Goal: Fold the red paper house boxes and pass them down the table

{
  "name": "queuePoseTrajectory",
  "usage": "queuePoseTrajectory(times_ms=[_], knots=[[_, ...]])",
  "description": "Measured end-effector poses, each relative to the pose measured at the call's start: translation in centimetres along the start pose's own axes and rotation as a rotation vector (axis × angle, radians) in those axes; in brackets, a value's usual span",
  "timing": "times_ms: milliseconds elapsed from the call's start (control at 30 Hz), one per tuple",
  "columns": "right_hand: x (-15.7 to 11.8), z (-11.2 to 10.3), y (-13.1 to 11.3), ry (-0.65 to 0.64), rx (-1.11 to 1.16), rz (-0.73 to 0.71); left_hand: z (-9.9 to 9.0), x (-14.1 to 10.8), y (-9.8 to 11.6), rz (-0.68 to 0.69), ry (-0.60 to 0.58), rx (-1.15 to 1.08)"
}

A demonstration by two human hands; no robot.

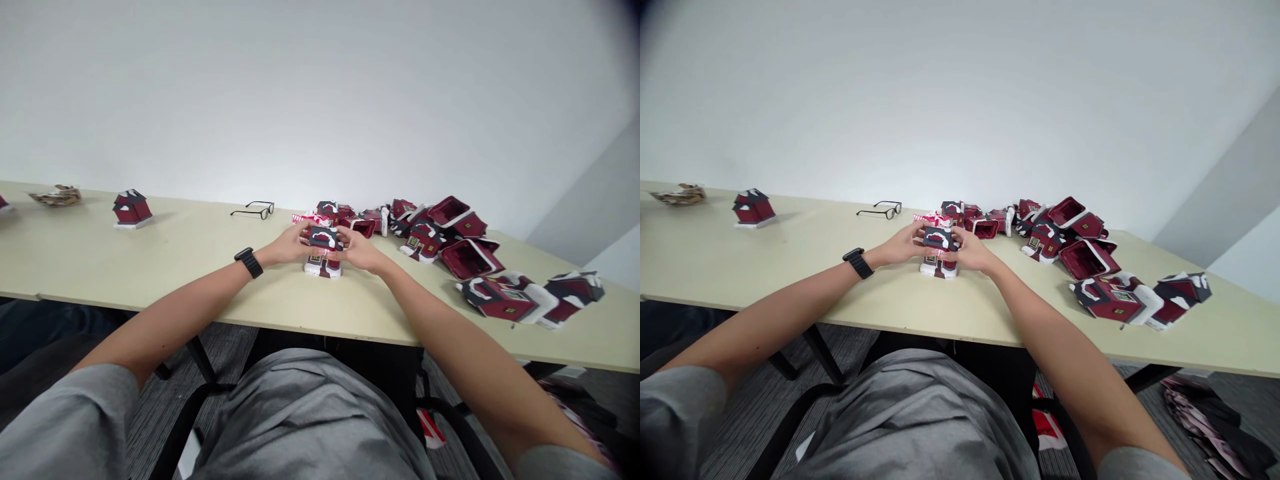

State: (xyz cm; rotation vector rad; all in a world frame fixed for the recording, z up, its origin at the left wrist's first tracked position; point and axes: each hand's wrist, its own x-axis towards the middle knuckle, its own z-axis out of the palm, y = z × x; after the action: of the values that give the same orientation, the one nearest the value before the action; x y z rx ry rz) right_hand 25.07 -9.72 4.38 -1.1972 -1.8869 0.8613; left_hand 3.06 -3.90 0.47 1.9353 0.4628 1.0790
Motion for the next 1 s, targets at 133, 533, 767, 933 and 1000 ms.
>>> queuePoseTrajectory(times_ms=[133,533,767,933,1000], knots=[[0.3,-0.1,0.7,0.017,-0.116,-0.048,0.3,-0.2,0.2,-0.012,-0.021,-0.044],[-0.3,-0.1,-0.6,-0.042,-0.257,-0.007,-0.6,0.3,-1.0,0.065,-0.117,0.087],[-0.2,0.1,-0.7,-0.024,-0.219,-0.018,-1.9,0.3,0.5,0.046,-0.232,0.239],[-1.0,0.5,-2.0,-0.102,-0.250,-0.032,-2.7,-0.4,2.9,0.131,-0.120,0.425],[-1.2,0.5,-2.1,-0.159,-0.183,-0.006,-1.7,-0.9,4.2,0.225,-0.022,0.512]])
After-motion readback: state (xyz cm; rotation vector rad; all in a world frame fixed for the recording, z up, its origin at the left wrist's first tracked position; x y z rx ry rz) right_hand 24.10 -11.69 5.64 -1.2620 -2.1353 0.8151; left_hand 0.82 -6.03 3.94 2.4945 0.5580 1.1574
